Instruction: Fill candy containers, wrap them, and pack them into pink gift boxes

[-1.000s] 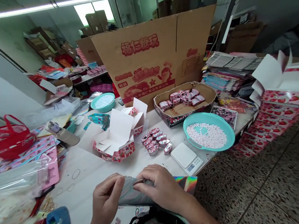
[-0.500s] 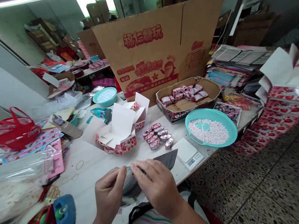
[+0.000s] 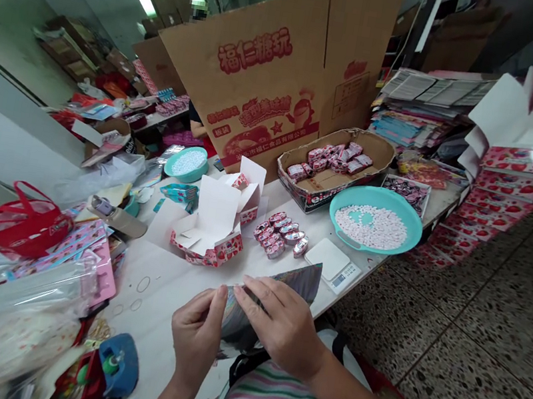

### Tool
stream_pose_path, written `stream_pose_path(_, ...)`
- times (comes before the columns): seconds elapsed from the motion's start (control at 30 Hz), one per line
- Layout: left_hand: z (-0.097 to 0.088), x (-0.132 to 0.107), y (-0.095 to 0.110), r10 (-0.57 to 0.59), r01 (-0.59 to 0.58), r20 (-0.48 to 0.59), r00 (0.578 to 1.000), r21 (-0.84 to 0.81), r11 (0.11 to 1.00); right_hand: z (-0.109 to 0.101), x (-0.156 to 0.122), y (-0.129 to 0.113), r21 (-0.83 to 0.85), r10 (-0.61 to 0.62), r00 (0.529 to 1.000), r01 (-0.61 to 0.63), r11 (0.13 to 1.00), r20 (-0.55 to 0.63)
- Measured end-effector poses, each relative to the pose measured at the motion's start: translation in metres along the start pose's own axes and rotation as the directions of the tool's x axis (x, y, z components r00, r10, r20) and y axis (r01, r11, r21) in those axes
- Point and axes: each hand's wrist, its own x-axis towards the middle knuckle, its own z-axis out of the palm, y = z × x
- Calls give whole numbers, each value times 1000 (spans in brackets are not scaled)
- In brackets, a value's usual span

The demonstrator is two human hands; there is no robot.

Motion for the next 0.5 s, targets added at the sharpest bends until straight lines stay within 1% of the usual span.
stream_pose_path(0.13,1,-1,-2,-16,16,-3,1000,-20,1000,1,1,0,13,11,1000,-11,1000,-5)
stream_pose_path(0.33,3,-1,-2,-8,8,-6,1000,-8,1000,-1,9,-3,102,109,989,-99,990,-98)
stream_pose_path(0.5,4,-1,-3,-28,28,-5,1000,-30,999,1,8,-3,115,93,991,-83,990,-91)
